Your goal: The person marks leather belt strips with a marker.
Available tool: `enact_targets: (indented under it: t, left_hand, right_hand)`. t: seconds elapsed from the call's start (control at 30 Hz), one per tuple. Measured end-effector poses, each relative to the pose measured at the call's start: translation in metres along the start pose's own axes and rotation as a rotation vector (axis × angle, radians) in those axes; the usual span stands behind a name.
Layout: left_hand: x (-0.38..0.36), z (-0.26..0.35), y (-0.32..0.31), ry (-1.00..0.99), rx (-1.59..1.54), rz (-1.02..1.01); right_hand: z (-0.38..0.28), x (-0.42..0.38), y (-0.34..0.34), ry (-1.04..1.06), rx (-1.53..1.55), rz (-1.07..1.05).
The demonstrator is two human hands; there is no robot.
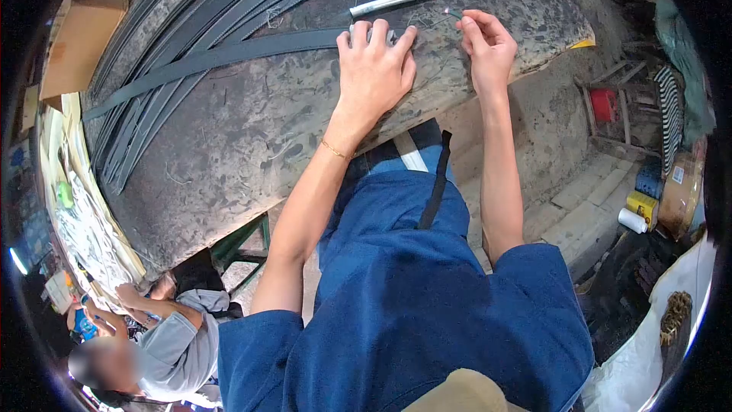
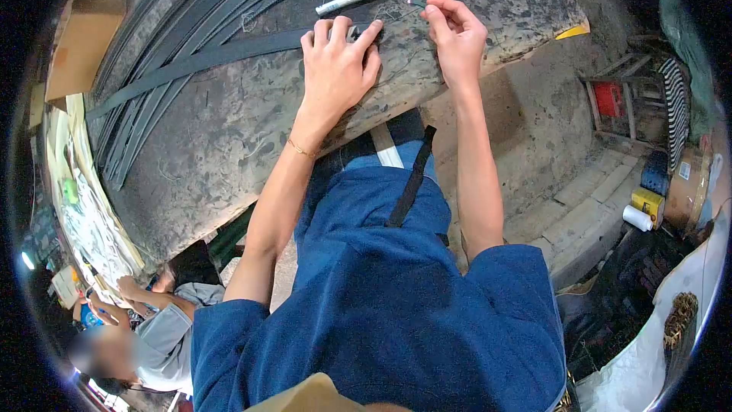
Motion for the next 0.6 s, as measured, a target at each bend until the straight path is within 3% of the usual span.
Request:
enact_targets:
  t: [0.6]
  left_hand:
    - [0.0015,-0.0051,-0.0039,0.000,0.015,-0.062]
  right_hand:
    - [-0.0016,-0.0014,-0.0001,0.005,0.005,-0.049]
Point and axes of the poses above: each hand's wrist, its own x-axis towards the middle knuckle, its own y-axis out of the back of the hand, z = x × y, the point moved 7 cm from there along x, towards the middle knuckle, and after that the axes turned 7 degrees about z, right-handed, at the moved point
